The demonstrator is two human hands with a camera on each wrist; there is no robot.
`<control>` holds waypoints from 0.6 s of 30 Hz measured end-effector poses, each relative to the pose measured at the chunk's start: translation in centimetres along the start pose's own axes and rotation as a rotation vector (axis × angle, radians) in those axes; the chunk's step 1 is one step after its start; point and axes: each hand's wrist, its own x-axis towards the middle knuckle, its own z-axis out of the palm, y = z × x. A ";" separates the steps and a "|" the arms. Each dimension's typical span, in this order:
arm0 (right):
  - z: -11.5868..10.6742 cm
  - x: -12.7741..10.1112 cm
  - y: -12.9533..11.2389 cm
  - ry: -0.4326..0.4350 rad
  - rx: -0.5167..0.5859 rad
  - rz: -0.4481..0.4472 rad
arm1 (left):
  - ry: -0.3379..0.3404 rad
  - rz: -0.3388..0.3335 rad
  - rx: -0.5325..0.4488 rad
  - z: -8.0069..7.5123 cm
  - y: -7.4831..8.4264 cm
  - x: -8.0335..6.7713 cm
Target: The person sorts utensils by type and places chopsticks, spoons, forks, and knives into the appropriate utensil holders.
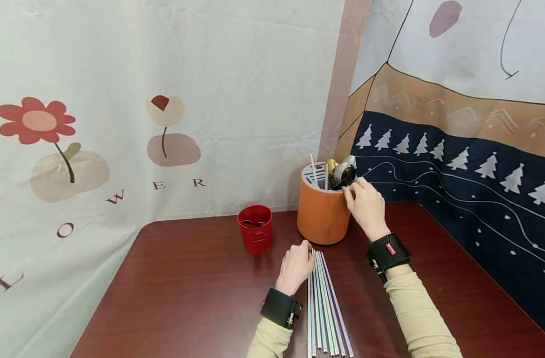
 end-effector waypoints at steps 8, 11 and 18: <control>0.0 0.1 0.1 0.002 0.002 -0.002 | -0.075 -0.071 0.047 0.6 0.1 -0.7; 0.0 0.1 0.0 0.006 0.000 -0.007 | -0.121 -0.099 0.106 0.5 0.2 -1.1; -0.1 0.1 -0.3 -0.004 -0.004 0.001 | -0.154 -0.097 0.128 0.5 0.2 -1.9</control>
